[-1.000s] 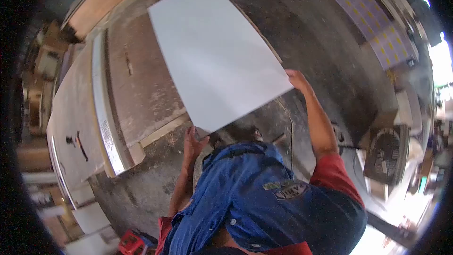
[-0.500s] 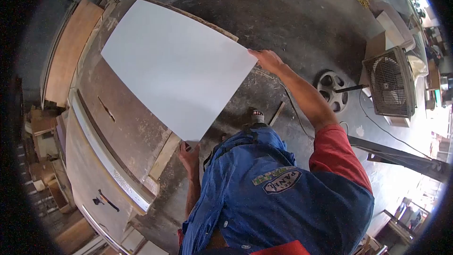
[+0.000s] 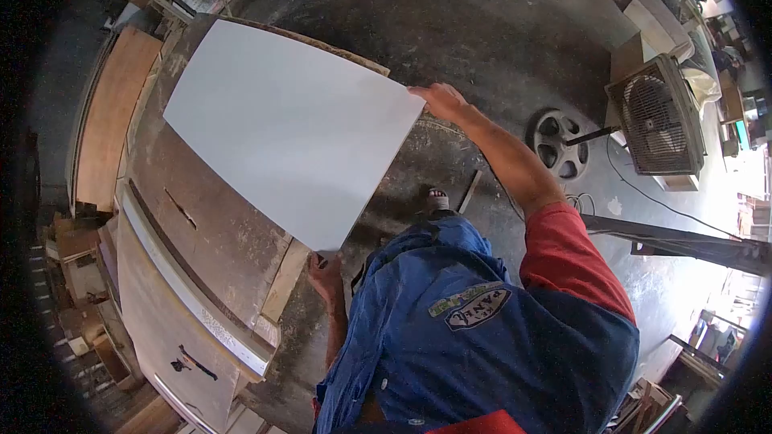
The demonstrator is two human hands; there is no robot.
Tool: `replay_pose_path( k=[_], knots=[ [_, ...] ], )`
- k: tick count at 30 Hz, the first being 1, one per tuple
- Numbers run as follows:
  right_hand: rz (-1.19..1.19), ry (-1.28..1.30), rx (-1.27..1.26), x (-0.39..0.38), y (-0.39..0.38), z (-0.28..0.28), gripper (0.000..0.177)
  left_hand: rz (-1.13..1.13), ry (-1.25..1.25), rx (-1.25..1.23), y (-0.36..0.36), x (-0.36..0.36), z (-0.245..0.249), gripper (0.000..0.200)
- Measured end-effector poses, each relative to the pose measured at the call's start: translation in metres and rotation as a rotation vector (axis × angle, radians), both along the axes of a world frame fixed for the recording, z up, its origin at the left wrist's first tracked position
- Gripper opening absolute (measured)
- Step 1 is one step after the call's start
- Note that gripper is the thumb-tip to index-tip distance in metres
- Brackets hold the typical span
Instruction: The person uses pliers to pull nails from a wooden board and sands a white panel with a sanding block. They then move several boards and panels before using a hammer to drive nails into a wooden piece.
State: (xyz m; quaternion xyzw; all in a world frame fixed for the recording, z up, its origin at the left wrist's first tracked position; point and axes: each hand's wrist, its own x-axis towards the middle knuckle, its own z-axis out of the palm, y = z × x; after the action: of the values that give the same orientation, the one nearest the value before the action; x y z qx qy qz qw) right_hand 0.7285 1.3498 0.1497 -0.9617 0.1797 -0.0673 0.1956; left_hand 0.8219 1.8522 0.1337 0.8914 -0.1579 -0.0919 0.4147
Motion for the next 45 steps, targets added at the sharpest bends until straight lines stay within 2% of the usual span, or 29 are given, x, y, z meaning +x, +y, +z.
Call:
replay_pose_path(
  k=[3,6,8,9,10,11,13,17,19,21,23,25,26,27,28,29,31,33,35,37,40,42,43,45],
  knots=[
    [-0.05,0.045,0.029,-0.002,0.005,0.004,0.055,-0.007,-0.014,-0.033,-0.004,-0.002,0.006,0.051],
    [-0.204,-0.11,0.155,-0.002,0.003,-0.011,0.05,-0.003,0.035,-0.012,-0.008,-0.003,0.016,0.049],
    [-0.212,-0.089,0.271,-0.005,-0.005,-0.018,0.035,0.001,0.076,0.02,-0.01,-0.005,0.022,0.047],
    [-0.224,-0.093,0.27,-0.008,-0.003,-0.016,0.035,-0.029,0.093,-0.092,-0.011,-0.008,0.026,0.043],
    [-0.34,-0.139,0.586,-0.013,0.0,-0.014,0.03,-0.06,0.114,-0.202,-0.01,-0.009,0.027,0.04],
    [-0.453,-0.187,0.903,-0.016,0.003,-0.013,0.028,-0.074,0.118,-0.2,-0.007,-0.009,0.023,0.04],
    [-0.518,-0.162,0.831,-0.012,0.006,-0.013,0.028,-0.072,0.257,-0.436,0.0,-0.006,0.013,0.033],
    [-0.589,-0.102,0.628,-0.003,0.008,-0.012,0.031,-0.046,0.41,-0.452,0.006,-0.005,0.016,0.03],
    [-0.545,-0.12,0.628,-0.006,0.005,-0.018,0.03,0.015,0.303,-0.38,0.0,-0.005,0.01,0.031],
    [-0.492,-0.147,0.625,-0.004,-0.005,-0.015,0.028,0.079,0.311,-0.317,-0.008,-0.007,0.013,0.03],
    [-0.491,-0.062,0.724,-0.004,-0.008,-0.014,0.031,0.158,0.31,-0.249,-0.015,-0.01,0.015,0.03],
    [-0.38,-0.069,0.696,-0.004,-0.018,-0.025,0.03,0.365,0.219,-0.318,-0.024,-0.008,0.005,0.027],
    [-0.331,-0.053,0.671,-0.002,-0.019,-0.026,0.029,0.375,0.117,-0.184,-0.019,-0.001,-0.012,0.026],
    [-0.26,0.019,0.533,0.005,-0.021,-0.027,0.03,0.419,0.064,-0.182,-0.058,0.008,-0.016,0.026],
    [-0.234,0.05,0.573,0.007,-0.021,-0.031,0.032,0.437,-0.307,-0.138,-0.078,0.016,-0.021,0.028],
    [-0.195,0.03,0.601,0.009,-0.022,-0.029,0.026,0.442,-0.674,-0.08,-0.101,0.025,-0.022,0.031],
    [-0.178,0.098,0.707,0.009,-0.025,-0.027,0.032,0.271,-0.432,-0.081,-0.154,0.05,-0.024,0.038],
    [-0.113,0.141,0.65,0.012,-0.028,-0.017,0.034,0.138,-0.276,-0.098,-0.241,0.057,-0.005,0.044],
    [-0.044,0.213,0.664,0.016,-0.036,-0.003,0.036,-0.064,-0.394,0.106,-0.297,0.083,-0.009,0.055],
    [0.029,0.293,0.67,0.013,-0.044,0.001,0.038,0.0,-0.348,0.224,-0.347,0.112,-0.026,0.063],
    [0.133,0.221,0.642,0.008,-0.063,-0.01,0.037,0.094,-0.325,0.342,-0.409,0.146,-0.007,0.065],
    [0.255,0.28,0.827,0.001,-0.093,-0.018,0.038,0.147,-0.351,0.368,-0.437,0.174,0.001,0.064],
    [0.276,0.302,0.811,0.0,-0.115,-0.023,0.038,0.169,-0.381,0.404,-0.449,0.189,0.004,0.064],
    [0.099,0.336,0.979,-0.008,-0.166,-0.028,0.041,0.219,-0.412,0.427,-0.468,0.225,0.006,0.063]
  ],
)
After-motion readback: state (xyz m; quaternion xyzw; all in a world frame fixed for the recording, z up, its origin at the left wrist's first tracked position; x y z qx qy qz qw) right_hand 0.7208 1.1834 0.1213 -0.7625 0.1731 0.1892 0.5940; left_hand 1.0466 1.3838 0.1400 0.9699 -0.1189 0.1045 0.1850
